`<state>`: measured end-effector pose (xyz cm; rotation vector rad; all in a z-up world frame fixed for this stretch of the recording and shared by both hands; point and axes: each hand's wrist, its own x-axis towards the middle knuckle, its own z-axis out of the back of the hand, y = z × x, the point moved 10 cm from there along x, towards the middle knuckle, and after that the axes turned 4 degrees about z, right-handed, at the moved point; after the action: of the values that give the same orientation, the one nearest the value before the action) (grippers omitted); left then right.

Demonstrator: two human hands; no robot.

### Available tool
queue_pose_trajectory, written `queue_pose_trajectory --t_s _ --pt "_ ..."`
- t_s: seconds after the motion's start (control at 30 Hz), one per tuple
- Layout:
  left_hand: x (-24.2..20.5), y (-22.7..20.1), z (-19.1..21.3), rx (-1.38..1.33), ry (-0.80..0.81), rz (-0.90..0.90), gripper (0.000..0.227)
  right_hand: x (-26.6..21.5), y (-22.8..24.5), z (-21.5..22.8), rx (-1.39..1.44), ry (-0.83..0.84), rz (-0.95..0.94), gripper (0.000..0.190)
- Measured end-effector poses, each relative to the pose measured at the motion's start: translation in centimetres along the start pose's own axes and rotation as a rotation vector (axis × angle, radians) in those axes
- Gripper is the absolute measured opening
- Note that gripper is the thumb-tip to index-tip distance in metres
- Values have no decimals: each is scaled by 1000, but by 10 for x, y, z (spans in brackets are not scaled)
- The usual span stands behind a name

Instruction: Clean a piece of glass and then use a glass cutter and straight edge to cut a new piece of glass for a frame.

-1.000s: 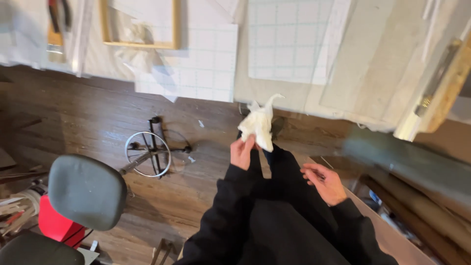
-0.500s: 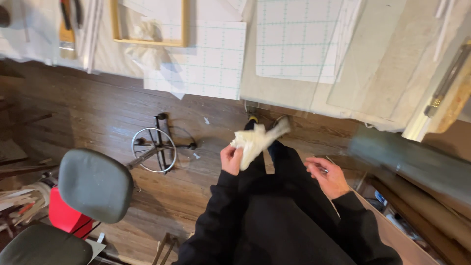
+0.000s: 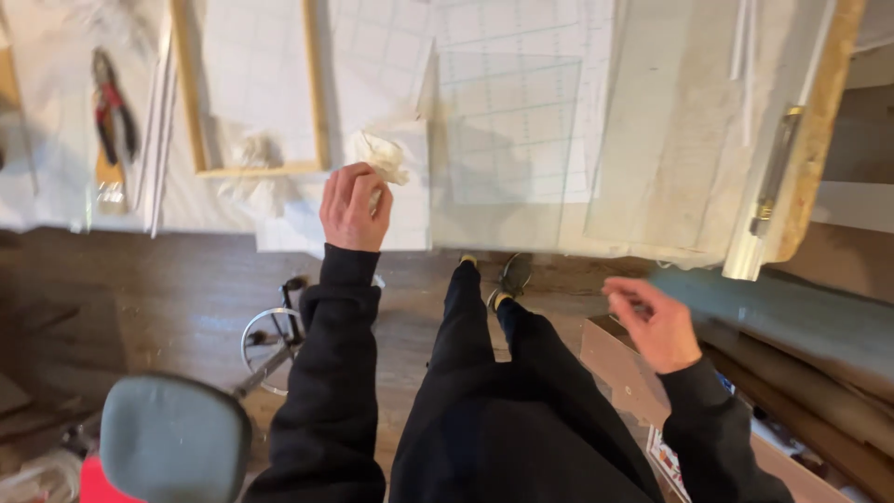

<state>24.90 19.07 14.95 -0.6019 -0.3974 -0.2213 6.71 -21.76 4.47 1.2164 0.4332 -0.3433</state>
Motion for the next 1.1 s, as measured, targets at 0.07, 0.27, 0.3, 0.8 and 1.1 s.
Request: queue_pose_trajectory --t_s 0.07,0.27,0.3,0.8,1.1 --pt "6 17 -25 59 25 -83 20 19 32 16 -13 -59 28 27" --pt "23 22 -55 115 265 -82 39 107 108 74 -321 -259 278 25" --pt "27 23 -42 109 255 -25 42 115 104 108 -348 -418 278 29" --pt "69 28 -16 -148 293 228 31 103 -24 226 -679 -788 39 29" --pt "82 3 -36 -221 388 103 27 105 7 222 -883 -806 -40 17"
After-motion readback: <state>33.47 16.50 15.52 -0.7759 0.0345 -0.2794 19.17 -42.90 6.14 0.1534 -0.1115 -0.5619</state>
